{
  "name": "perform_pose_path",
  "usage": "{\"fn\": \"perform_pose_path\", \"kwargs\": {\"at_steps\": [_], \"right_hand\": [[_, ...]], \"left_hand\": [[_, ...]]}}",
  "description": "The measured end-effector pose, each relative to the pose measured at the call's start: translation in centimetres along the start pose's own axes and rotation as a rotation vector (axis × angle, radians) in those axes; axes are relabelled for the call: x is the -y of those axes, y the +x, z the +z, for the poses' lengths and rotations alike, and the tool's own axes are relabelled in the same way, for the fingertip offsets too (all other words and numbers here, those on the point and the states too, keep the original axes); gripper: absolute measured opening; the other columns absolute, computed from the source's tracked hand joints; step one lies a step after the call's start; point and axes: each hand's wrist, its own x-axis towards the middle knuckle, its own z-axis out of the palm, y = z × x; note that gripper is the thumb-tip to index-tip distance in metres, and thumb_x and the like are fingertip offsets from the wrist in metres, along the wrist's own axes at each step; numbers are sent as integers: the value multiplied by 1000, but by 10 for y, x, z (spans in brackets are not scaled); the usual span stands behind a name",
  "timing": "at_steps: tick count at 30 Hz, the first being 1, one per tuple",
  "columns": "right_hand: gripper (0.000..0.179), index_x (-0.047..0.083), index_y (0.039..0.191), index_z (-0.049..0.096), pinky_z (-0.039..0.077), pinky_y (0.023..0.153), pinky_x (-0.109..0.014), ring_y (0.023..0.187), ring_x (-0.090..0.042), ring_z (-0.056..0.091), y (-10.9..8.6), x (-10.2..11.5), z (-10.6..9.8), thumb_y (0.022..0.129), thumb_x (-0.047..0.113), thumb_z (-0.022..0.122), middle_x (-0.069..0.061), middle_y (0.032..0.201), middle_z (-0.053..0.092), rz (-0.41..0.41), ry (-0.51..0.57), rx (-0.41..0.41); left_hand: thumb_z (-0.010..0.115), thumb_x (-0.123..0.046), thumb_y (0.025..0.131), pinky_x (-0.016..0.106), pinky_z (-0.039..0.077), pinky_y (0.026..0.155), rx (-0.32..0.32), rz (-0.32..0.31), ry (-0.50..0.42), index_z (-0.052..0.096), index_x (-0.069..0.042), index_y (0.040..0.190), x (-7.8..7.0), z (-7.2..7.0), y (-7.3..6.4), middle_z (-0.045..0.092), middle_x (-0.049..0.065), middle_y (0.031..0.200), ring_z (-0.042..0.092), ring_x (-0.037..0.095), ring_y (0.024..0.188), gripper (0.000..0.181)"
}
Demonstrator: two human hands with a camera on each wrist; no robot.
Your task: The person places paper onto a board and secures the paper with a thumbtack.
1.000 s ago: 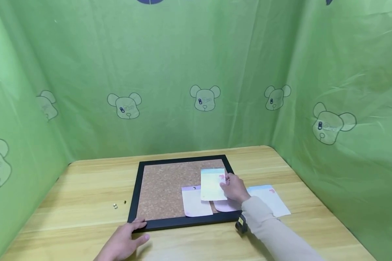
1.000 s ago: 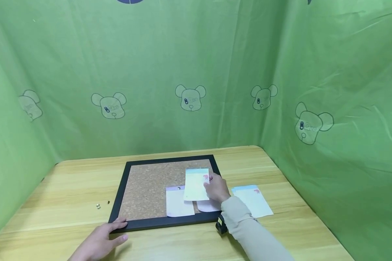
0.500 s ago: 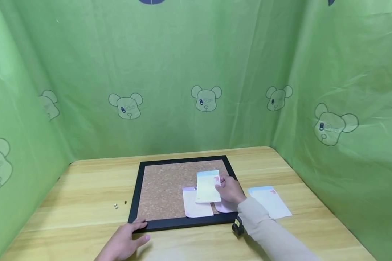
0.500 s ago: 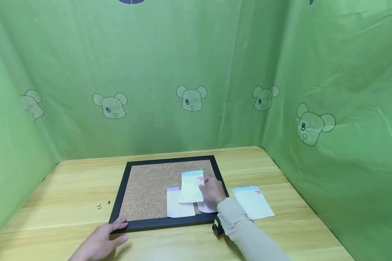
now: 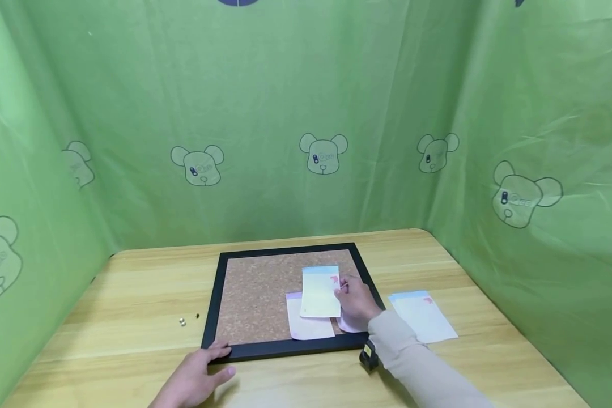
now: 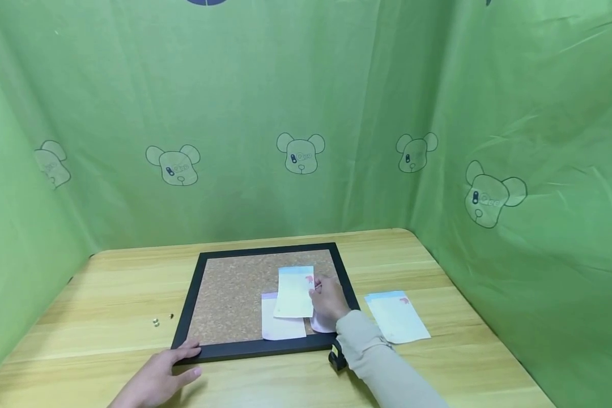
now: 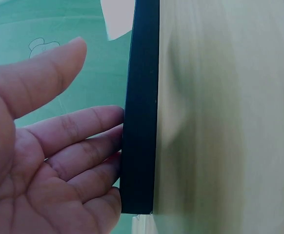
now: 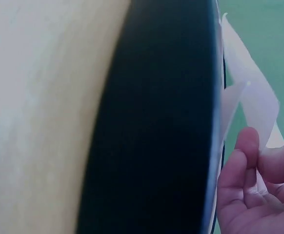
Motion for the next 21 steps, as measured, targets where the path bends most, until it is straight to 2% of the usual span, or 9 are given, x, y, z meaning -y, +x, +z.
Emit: {"fn": "perform_pose_path", "kwargs": {"at_steps": [4, 15, 21], "right_hand": [[6, 5, 86, 58, 46, 64, -31, 72, -20, 54, -1, 1, -2, 91, 5, 61, -6, 79, 58, -5, 8, 11], [9, 0, 98, 60, 48, 69, -34, 75, -20, 56, -5, 2, -4, 91, 5, 61, -6, 82, 59, 6, -42, 19], [5, 2, 91, 60, 46, 67, -32, 74, -20, 53, 0, 6, -1, 90, 5, 63, -6, 80, 57, -16, -18, 16]], "left_hand": [[70, -35, 89, 65, 31, 102, 0, -1, -4, 63, -2, 125, 0, 0, 0, 44, 19, 146, 34, 49, 133, 50], [70, -35, 89, 65, 32, 102, 19, 7, 6, 63, 0, 125, 2, 1, -1, 44, 20, 145, 35, 49, 132, 51], [70, -34, 89, 65, 31, 102, 8, 15, -17, 63, 0, 125, 1, 0, -2, 43, 20, 146, 34, 49, 133, 51]]}}
